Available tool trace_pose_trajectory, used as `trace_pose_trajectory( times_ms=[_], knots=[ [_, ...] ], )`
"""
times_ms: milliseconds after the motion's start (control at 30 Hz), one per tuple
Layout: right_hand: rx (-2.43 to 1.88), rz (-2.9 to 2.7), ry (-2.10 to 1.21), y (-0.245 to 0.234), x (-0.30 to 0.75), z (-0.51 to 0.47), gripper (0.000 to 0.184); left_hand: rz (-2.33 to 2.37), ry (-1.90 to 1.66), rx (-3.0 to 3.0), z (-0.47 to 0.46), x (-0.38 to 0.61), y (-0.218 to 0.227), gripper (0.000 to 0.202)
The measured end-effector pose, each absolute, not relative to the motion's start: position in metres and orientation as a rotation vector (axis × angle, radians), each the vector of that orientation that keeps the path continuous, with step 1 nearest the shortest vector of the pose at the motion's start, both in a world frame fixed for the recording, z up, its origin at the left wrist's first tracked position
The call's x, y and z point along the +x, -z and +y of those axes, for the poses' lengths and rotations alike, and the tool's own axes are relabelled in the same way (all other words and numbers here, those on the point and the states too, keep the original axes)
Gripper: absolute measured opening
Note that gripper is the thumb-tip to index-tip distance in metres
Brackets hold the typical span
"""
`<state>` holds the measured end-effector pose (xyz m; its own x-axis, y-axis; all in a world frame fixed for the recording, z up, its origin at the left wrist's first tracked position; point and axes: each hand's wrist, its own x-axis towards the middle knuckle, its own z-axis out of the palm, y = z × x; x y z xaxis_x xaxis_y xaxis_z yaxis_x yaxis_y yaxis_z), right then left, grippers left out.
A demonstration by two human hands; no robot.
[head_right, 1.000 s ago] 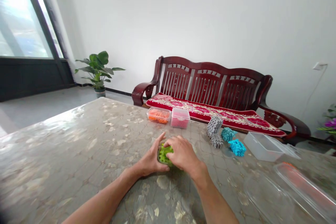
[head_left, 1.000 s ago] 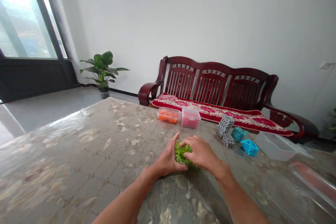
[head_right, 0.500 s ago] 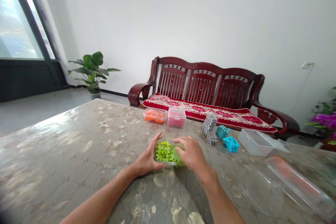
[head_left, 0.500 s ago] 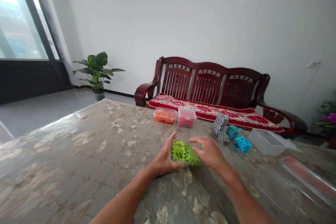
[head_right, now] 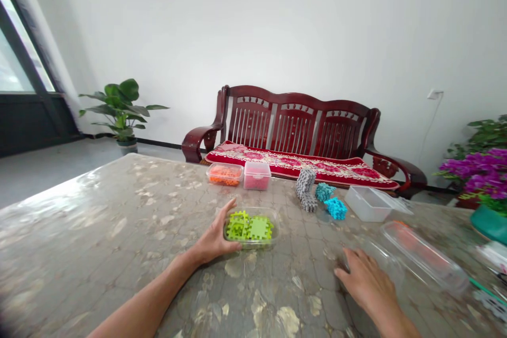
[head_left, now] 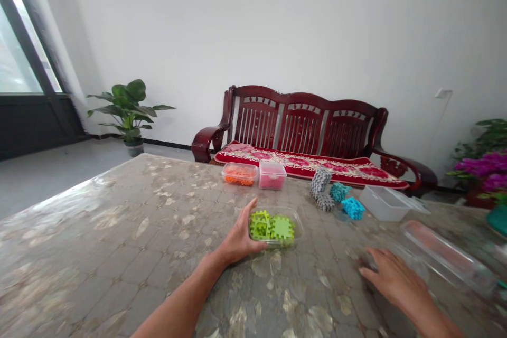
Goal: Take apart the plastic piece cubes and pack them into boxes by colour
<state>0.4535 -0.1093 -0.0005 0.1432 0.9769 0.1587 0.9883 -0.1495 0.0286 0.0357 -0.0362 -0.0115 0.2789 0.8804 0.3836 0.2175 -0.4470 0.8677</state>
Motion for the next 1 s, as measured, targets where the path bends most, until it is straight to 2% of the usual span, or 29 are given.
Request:
trace_pose_trajectory(
  times_ms=[100, 300, 567, 800, 1000],
  knots=[
    [-2.324, -2.000, 0.221, -0.001, 0.445, -0.118, 0.035, 0.979, -1.181, 1.821, -0.037, 0.035, 0.010, 0.114],
    [-2.246, -1.973, 0.243, -0.007, 0.427, -0.117, 0.041, 0.960, -1.177, 1.806, -0.037, 0.035, 0.007, 0.113],
    [-1.555, -2.108, -0.052, -0.043, 0.367, -0.109, 0.040, 0.948, -1.176, 1.786, -0.036, 0.035, 0.011, 0.118],
    [-1.152, -2.438, -0.097, -0.071, 0.317, -0.104, 0.046, 0.845, -1.191, 1.667, -0.035, 0.035, 0.012, 0.134],
    [-0.989, -2.540, -0.154, -0.074, 0.316, -0.094, 0.049, 0.884, -1.203, 1.590, -0.036, 0.032, 0.006, 0.125]
  ],
)
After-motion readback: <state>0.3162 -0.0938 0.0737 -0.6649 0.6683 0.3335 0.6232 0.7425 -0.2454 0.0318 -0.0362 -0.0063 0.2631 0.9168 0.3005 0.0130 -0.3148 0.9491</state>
